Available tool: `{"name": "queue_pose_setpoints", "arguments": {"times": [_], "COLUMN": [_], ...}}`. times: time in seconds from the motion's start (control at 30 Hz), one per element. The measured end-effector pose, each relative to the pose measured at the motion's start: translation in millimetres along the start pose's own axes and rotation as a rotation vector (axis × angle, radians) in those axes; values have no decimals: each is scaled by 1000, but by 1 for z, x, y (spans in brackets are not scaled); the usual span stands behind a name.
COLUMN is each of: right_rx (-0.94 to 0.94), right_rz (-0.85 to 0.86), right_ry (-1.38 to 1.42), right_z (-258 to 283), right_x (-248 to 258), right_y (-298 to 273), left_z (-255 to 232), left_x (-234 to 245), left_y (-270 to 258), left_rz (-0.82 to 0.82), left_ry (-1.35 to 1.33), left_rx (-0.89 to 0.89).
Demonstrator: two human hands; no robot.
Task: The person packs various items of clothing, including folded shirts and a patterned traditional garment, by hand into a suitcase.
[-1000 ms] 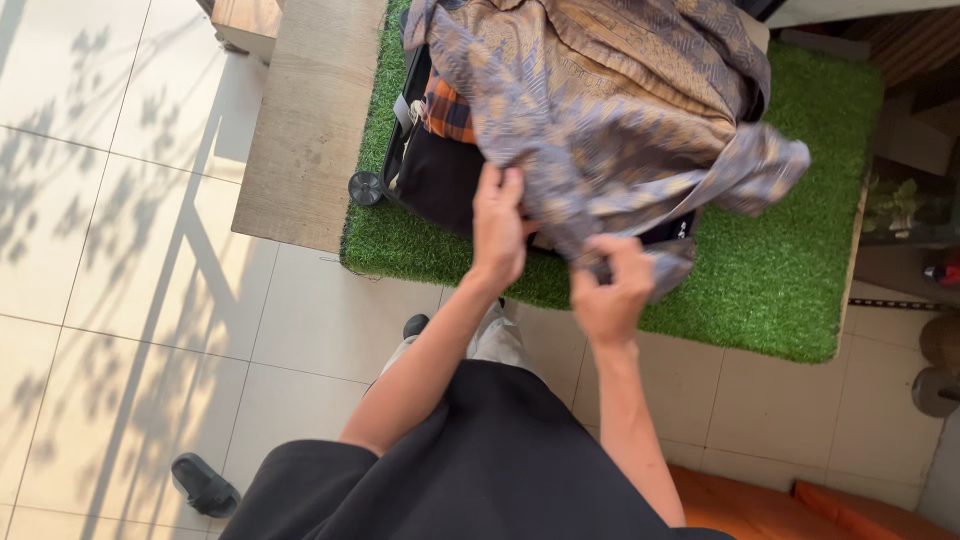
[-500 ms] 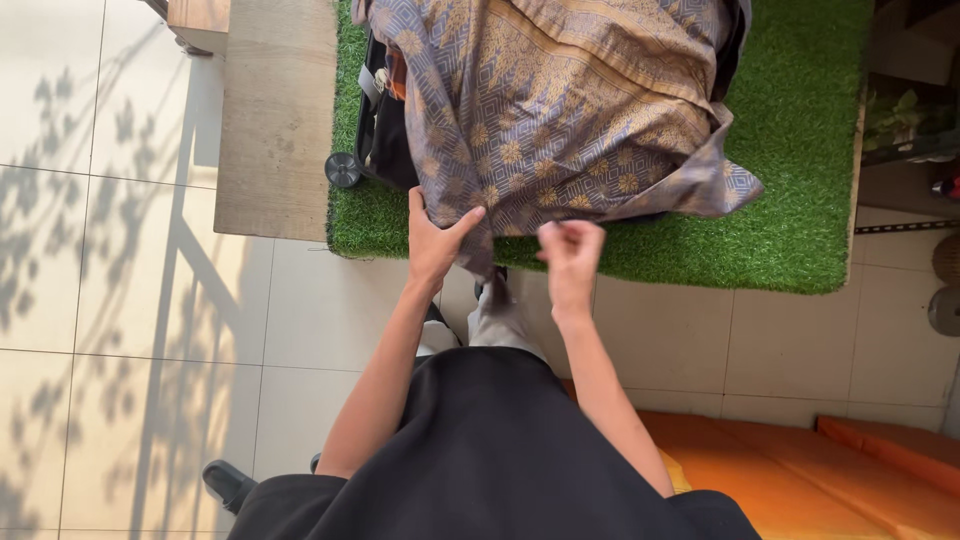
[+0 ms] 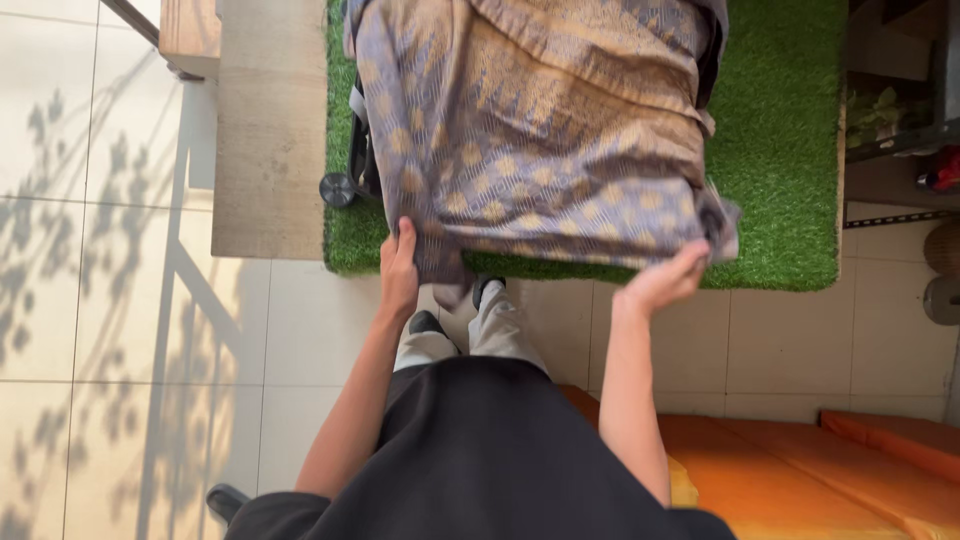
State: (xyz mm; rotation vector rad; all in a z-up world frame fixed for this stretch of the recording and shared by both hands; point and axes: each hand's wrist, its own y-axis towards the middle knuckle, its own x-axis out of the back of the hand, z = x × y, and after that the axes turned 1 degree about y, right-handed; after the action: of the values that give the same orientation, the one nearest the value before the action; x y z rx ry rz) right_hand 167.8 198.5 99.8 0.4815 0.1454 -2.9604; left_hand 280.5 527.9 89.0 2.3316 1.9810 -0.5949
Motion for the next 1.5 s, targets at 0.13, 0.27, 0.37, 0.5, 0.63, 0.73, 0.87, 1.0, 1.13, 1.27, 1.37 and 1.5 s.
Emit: {"name": "queue_pose_setpoints", "arguments": {"times": [0.13,0.27,0.37,0.5,0.63,0.73,0.87,1.0,1.13,1.27,1.37,1.5], "right_rx": [-491,-481,-83,233,333,440,536,625,681,699,973,1067], "right_rz": [-201,-248,-82,189,404,539,723,897,748,647,585,634], "right_ry": [-145,-391,-423,-470,-587,-711,-857,-951,-916,-704,-666,-570], "right_z": [-19,-53,-64,-41,7,25,32,27,32,49,62,76], "right_x": [39,76,86,28,-74,-146,-228,-277,-310,-346,-369,-380], "right_y": [-2,12,39,81,118,155,211,247,257,251,240,215], "left_z": [16,2,-24,-75,-138,-179,-206,-199,-184,-180,-192,-221], "left_x": [12,7,6,-15,-58,-98,-143,-177,-193,-194,-181,-150], "left_y": [-7,-2,9,52,114,178,275,374,410,414,417,417], "left_rz": [-39,-274,-434,-477,-322,-232,-182,69,282,526,603,557], "left_ry": [225,415,500,587,695,736,866,935,1335,1196,744,161], "left_rx": [66,-163,-273,-479,-729,-855,-886,-623,-484,-175,-15,108]}}
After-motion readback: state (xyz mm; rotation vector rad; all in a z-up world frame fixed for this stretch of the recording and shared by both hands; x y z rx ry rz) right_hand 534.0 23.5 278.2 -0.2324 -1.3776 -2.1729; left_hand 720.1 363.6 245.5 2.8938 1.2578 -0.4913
